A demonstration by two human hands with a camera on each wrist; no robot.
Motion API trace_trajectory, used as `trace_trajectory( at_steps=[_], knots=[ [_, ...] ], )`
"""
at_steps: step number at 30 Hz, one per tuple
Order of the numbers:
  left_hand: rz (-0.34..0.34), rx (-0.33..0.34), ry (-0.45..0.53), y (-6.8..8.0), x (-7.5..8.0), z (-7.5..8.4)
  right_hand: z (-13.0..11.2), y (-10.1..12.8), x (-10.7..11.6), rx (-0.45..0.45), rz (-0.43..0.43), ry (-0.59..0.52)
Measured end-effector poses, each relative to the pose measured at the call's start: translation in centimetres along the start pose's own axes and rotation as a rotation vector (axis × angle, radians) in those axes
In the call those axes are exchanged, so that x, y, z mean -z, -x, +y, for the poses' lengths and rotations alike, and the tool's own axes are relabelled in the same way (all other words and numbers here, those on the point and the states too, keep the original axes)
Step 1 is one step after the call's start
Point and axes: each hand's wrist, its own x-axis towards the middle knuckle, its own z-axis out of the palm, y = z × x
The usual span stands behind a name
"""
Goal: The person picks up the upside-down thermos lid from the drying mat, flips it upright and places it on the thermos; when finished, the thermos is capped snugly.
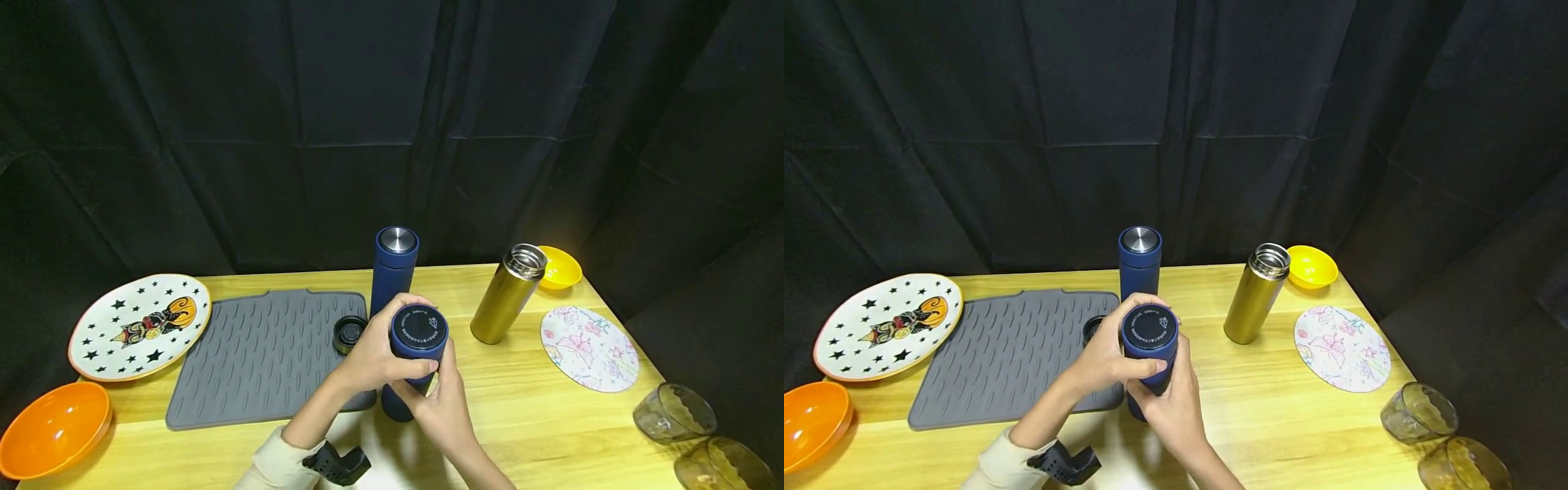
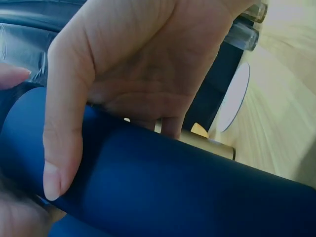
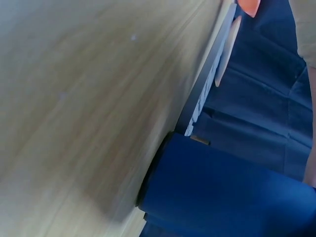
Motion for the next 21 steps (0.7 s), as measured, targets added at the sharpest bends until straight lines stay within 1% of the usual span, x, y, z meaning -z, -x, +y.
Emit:
trace_trajectory(
  at_steps=[6,12,19,21],
  knots=[
    [0.046,0.017,-0.03,0.1,-0.5,0.0,-0.1,0.0,0.0,-0.003,-0.004,0.001],
    [0.088,-0.001,-0.052,0.3,-0.9,0.0,-0.1,0.0,0.0,0.022,0.006,0.013],
    [0.161,-0.03,-0.083,0.4,-1.5,0.1,-0.1,0.1,-0.1,0.012,0.011,-0.006],
    [0.171,-0.036,-0.103,0.4,-1.5,0.1,-0.2,0.0,-0.1,0.017,0.012,-0.006]
  ],
)
